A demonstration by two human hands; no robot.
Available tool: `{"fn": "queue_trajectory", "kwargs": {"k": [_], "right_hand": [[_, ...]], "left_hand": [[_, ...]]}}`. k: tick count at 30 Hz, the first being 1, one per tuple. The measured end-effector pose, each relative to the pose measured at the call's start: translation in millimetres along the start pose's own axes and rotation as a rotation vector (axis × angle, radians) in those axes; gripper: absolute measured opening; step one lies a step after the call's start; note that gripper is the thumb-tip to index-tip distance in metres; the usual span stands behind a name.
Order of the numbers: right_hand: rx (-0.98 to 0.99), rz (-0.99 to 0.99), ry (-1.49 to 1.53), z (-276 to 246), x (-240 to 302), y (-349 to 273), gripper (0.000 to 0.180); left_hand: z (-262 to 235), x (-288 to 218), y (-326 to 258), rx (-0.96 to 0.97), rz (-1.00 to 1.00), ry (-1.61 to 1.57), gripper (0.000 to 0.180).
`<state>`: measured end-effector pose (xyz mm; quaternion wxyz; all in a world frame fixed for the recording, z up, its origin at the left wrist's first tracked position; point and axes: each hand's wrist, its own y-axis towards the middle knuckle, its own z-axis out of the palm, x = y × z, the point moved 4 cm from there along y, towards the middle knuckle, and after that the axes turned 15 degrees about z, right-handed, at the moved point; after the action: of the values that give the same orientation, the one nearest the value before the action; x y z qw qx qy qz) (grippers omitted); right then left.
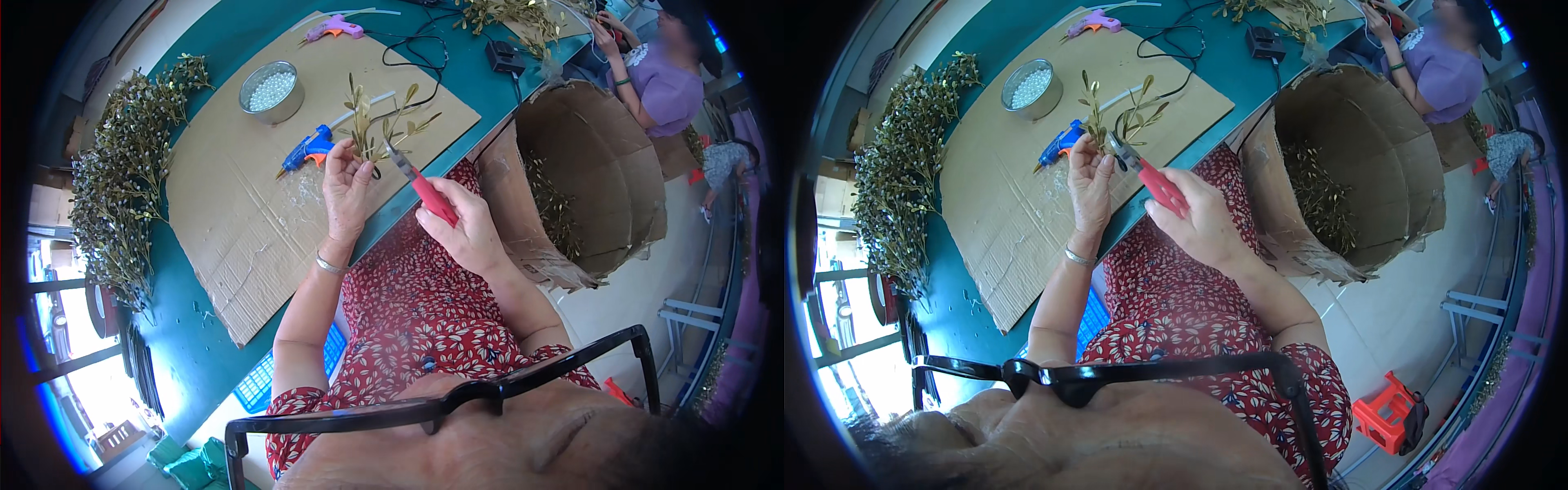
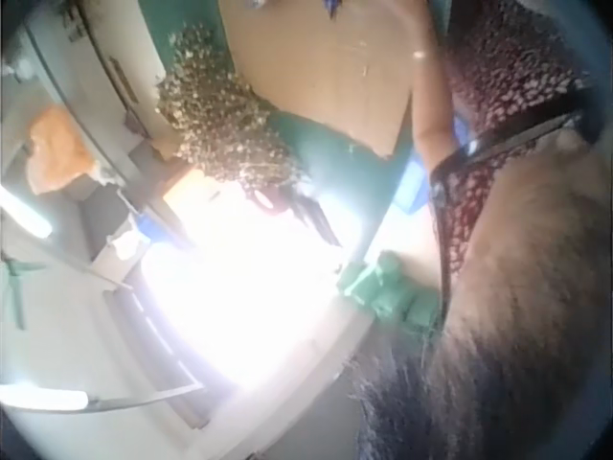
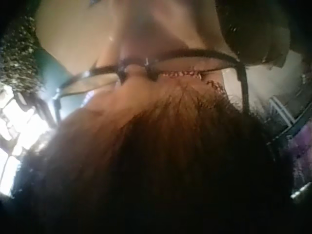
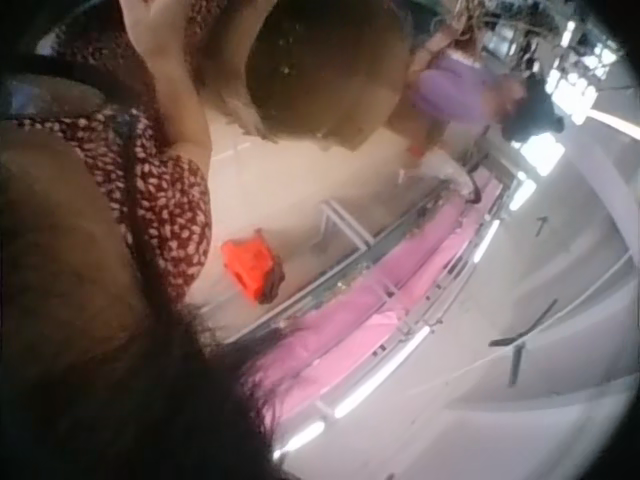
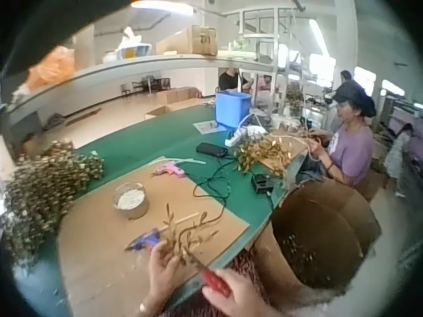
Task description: The person attaches pearls to artificial plant stems using a glue gun and trims the stems using pliers.
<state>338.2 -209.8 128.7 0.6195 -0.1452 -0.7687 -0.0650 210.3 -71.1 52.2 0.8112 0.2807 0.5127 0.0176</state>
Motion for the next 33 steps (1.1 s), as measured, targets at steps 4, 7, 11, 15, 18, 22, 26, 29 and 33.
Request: {"fn": "queue_trajectory", "kwargs": {"k": [4,7,11,15,18,22,26,29,33], "right_hand": [[-0.106,-0.065,-0.138,-5.6,-0.1,6.5,0.036],[-0.129,-0.092,-0.168,-8.6,-0.7,9.2,0.037],[-0.142,-0.132,-0.160,-14.6,-1.1,10.6,0.038],[-0.146,-0.145,-0.182,-19.2,-0.8,9.7,0.039],[-0.123,-0.070,-0.194,-21.2,-3.7,10.1,0.039],[-0.164,-0.145,-0.192,-22.0,-4.2,9.7,0.041],[-0.161,-0.097,-0.181,-23.3,-5.4,8.9,0.042],[-0.160,-0.108,-0.168,-27.7,-4.0,7.1,0.043],[-0.167,-0.107,-0.123,-33.0,-8.4,8.3,0.043]], "left_hand": [[6.4,0.1,-1.8,-0.012,0.002,-0.021,0.044],[8.2,1.5,-3.1,0.010,-0.002,-0.011,0.044],[10.4,4.7,-3.9,0.030,0.004,0.005,0.045],[11.9,5.4,-3.3,0.033,-0.008,0.022,0.045],[14.2,5.6,-4.2,0.036,-0.018,0.028,0.044],[16.4,5.9,-5.4,0.024,-0.018,0.031,0.044],[18.1,6.8,-4.2,0.005,-0.008,0.005,0.044],[23.6,3.3,-1.8,0.006,0.018,0.001,0.045],[31.6,5.4,-1.5,0.010,0.000,-0.033,0.046]]}}
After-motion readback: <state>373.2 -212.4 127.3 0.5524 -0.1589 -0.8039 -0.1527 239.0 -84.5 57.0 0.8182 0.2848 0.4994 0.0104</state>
